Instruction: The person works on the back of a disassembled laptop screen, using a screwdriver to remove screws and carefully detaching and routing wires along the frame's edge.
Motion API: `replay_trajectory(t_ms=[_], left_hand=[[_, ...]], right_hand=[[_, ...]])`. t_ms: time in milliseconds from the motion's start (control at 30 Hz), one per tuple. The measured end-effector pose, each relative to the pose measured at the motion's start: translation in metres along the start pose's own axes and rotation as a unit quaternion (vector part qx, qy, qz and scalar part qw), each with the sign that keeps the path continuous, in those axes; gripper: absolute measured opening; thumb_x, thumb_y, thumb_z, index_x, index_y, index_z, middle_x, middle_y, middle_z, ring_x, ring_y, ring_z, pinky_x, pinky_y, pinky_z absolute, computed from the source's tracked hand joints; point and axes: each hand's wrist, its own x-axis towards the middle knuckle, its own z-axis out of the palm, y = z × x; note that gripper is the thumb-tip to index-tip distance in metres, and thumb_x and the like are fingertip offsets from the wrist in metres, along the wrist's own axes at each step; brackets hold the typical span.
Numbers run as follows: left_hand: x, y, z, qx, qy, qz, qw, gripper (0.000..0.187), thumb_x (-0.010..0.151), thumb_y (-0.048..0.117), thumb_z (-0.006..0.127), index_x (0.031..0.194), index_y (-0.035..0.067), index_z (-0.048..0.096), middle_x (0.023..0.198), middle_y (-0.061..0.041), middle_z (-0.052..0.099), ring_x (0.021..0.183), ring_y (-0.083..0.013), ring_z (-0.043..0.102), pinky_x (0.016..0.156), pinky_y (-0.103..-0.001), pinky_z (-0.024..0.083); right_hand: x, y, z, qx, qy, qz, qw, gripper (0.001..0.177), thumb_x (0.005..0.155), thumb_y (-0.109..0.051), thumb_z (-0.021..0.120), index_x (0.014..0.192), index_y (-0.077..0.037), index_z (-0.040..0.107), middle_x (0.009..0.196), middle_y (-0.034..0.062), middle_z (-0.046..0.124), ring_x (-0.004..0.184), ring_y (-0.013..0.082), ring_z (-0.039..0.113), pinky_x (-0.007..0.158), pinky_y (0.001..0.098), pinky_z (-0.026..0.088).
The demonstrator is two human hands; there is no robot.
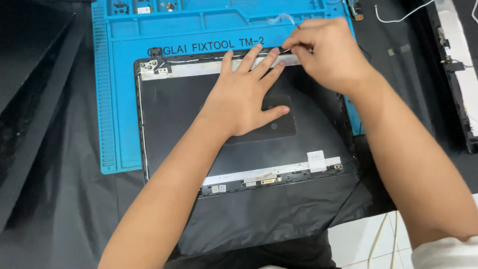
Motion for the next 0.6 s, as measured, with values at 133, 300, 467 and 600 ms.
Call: replay_trajectory(t_ms=[133, 300, 467, 600], left_hand=[[0.0, 0.001, -0.001, 0.006, 0.002, -0.001, 1.0, 0.083, 0.092, 0.067, 0.054, 0.15, 0.009, 0.047, 0.163, -0.011, 0.032, 0.15, -0.0345, 0.026, 0.116, -0.067, 0.018], [0.001, -0.001, 0.0, -0.005, 0.01, -0.005, 1.0, 0.084, 0.09, 0.066, 0.054, 0.15, 0.008, 0.047, 0.16, -0.011, 0.034, 0.147, -0.0342, 0.028, 0.114, -0.066, 0.018], [-0.001, -0.005, 0.006, -0.003, 0.034, 0.002, 0.999, 0.078, 0.091, 0.062, 0.058, 0.146, 0.007, 0.052, 0.157, -0.013, 0.04, 0.146, -0.0341, 0.032, 0.114, -0.064, 0.023], [-0.008, -0.008, 0.006, 0.014, 0.113, -0.02, 0.993, 0.065, 0.094, 0.052, 0.065, 0.137, 0.003, 0.062, 0.152, -0.017, 0.05, 0.145, -0.0355, 0.038, 0.114, -0.059, 0.031]], right_hand=[[0.012, 0.003, 0.002, 0.045, 0.005, 0.036, 0.998, 0.013, 0.095, 0.008, 0.071, 0.102, 0.0, 0.077, 0.097, 0.012, 0.074, 0.083, 0.0243, 0.072, 0.073, 0.0316, 0.056], [0.006, 0.008, 0.018, 0.015, 0.012, 0.017, 1.0, 0.017, 0.087, 0.006, 0.073, 0.102, 0.0, 0.077, 0.092, 0.0136, 0.069, 0.08, 0.025, 0.071, 0.072, 0.0337, 0.057], [-0.002, 0.008, 0.019, -0.066, -0.001, 0.003, 0.998, 0.008, 0.089, 0.002, 0.075, 0.096, -0.001, 0.077, 0.091, 0.0135, 0.066, 0.081, 0.0308, 0.066, 0.071, 0.0396, 0.053], [-0.004, 0.005, 0.016, -0.073, -0.006, -0.004, 0.997, 0.002, 0.095, -0.002, 0.076, 0.097, -0.002, 0.075, 0.091, 0.0127, 0.064, 0.082, 0.0318, 0.065, 0.073, 0.0412, 0.052]])
